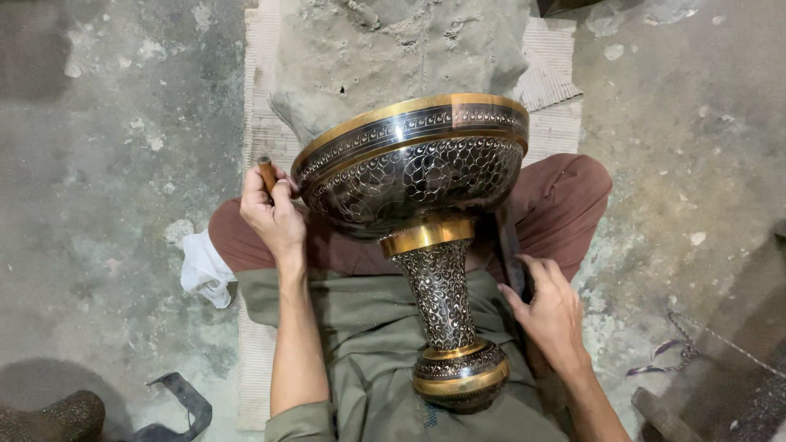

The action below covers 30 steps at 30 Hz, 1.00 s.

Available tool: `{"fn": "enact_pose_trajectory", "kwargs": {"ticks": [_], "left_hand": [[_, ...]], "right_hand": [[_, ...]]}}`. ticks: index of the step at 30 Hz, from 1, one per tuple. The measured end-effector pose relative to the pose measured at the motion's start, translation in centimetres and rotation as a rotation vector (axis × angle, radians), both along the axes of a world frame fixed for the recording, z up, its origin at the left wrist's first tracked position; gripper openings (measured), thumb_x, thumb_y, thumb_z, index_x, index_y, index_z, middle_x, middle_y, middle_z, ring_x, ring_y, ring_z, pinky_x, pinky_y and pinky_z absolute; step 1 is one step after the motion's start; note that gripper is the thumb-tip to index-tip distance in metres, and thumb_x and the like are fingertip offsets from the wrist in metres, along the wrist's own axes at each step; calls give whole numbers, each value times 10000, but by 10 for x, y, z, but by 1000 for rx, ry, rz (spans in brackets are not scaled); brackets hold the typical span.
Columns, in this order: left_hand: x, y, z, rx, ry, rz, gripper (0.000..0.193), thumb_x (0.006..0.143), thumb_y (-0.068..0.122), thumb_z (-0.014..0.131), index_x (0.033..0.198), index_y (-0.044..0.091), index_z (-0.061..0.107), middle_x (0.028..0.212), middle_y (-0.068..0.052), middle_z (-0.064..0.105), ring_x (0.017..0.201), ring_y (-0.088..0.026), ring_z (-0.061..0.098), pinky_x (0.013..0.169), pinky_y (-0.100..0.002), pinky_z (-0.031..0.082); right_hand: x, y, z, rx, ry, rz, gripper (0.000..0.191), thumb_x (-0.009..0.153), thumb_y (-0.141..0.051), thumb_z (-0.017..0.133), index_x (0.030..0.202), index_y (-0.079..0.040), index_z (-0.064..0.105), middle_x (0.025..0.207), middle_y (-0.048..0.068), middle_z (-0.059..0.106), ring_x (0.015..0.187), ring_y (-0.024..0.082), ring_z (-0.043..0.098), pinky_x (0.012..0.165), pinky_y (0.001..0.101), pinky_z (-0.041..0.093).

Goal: The person sits cross-legged on the floor with an ornate brass bowl on their lap. They hold a punch against the bowl's decorated surface and repeatedly strike it with a mallet, repositioning the punch around the rim and body to work the pattern.

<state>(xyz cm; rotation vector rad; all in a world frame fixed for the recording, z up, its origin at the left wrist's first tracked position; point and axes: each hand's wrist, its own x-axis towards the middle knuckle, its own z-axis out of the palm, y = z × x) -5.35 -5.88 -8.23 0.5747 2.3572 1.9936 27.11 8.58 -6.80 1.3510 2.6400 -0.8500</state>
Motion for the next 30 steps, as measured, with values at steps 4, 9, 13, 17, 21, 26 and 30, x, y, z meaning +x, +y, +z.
{"fn": "enact_pose_trajectory", "kwargs": {"ticks": [4, 9, 13, 17, 21, 26, 30], "left_hand": [[-3, 10, -6, -168, 36, 75, 89, 919, 10, 516, 966, 20, 591, 811, -24, 583, 738, -107, 551, 696, -277, 455], [-5, 18, -4, 10, -162, 16, 125, 937, 30, 450, 970, 33, 570, 781, -15, 533, 674, -109, 461, 610, -311, 381], [-5, 30, 6, -59, 17, 121, 107, 929, 23, 442, 952, 14, 546, 774, -57, 528, 682, -158, 492, 644, -348, 431], [-3, 33, 13, -150, 153, 109, 100, 916, 22, 446, 949, 5, 539, 784, -109, 559, 695, -226, 550, 682, -388, 464], [-5, 26, 11, -224, 98, 82, 96, 923, 35, 474, 946, -4, 559, 767, -129, 571, 673, -280, 554, 668, -413, 463], [-6, 5, 13, -375, 225, 89, 87, 943, 49, 585, 982, -19, 620, 831, -157, 630, 717, -277, 614, 706, -407, 477], [5, 0, 28, -199, -6, -47, 75, 978, 21, 623, 1006, -6, 687, 794, -118, 654, 669, -153, 560, 601, -317, 433]], "right_hand": [[-25, -5, 3, -611, 366, -47, 773, 798, -366, 832, 1411, -24, 508, 1148, 141, 721, 1018, 219, 705, 893, 352, 576], [-52, -25, 6, -1253, 490, 70, 655, 927, -443, 688, 1376, 10, 539, 1180, 59, 663, 1071, 126, 608, 940, 279, 523], [-49, -26, 12, -1336, 503, 1, 665, 879, -410, 721, 1367, -9, 512, 1142, 44, 642, 1038, 121, 594, 912, 278, 510], [-45, -23, 8, -1547, 531, -66, 662, 910, -415, 739, 1337, 52, 545, 1099, 107, 648, 983, 168, 618, 850, 308, 531], [-45, -21, 4, -1400, 567, 38, 699, 938, -486, 693, 1377, 35, 535, 1187, 89, 657, 1075, 177, 625, 923, 300, 533], [-35, -6, 14, -557, 331, -151, 759, 887, -595, 629, 1440, -80, 559, 1182, 110, 714, 1036, 290, 702, 871, 406, 608], [-22, 4, 16, 62, -217, -71, 813, 741, -494, 830, 1394, -78, 582, 1212, 183, 678, 1024, 395, 682, 847, 494, 555]]}}
